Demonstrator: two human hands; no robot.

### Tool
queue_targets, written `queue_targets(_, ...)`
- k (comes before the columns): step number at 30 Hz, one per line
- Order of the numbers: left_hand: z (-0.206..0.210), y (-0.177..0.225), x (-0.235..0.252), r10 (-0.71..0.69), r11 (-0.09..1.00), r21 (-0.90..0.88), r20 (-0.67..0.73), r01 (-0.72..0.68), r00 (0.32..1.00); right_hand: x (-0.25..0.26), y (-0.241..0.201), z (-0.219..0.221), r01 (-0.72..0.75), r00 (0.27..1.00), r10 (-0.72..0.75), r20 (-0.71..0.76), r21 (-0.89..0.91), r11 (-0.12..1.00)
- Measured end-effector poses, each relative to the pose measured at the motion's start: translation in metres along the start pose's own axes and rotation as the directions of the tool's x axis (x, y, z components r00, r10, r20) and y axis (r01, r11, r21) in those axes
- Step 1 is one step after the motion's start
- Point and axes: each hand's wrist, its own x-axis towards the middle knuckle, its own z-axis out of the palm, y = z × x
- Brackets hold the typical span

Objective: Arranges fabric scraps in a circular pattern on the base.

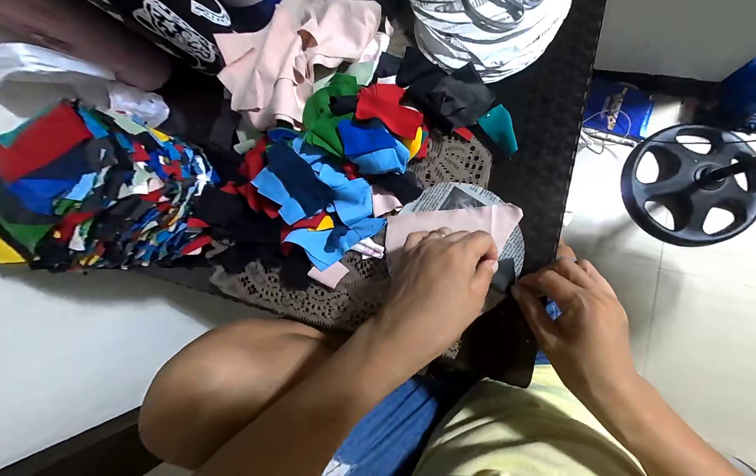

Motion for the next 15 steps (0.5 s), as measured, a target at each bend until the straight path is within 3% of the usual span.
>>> queue_targets(3, 0.003, -0.003, 0.007, 0.089, 0.992, 0.091, 0.008, -0.089, 0.996, 0.002, -0.001, 0.002, 0.011, 1.0, -0.011, 0.001, -0.031, 0.999)
queue_targets(8, 0.004, -0.009, 0.012, 0.204, 0.975, 0.086, 0.033, -0.206, 0.978, -0.004, 0.001, 0.003, 0.016, 1.0, -0.016, 0.009, -0.028, 0.999)
queue_targets(15, 0.009, -0.017, 0.019, 0.436, 0.88, 0.183, 0.049, -0.437, 0.899, -0.012, 0.009, 0.0, 0.011, 1.0, -0.011, 0.015, -0.002, 1.0)
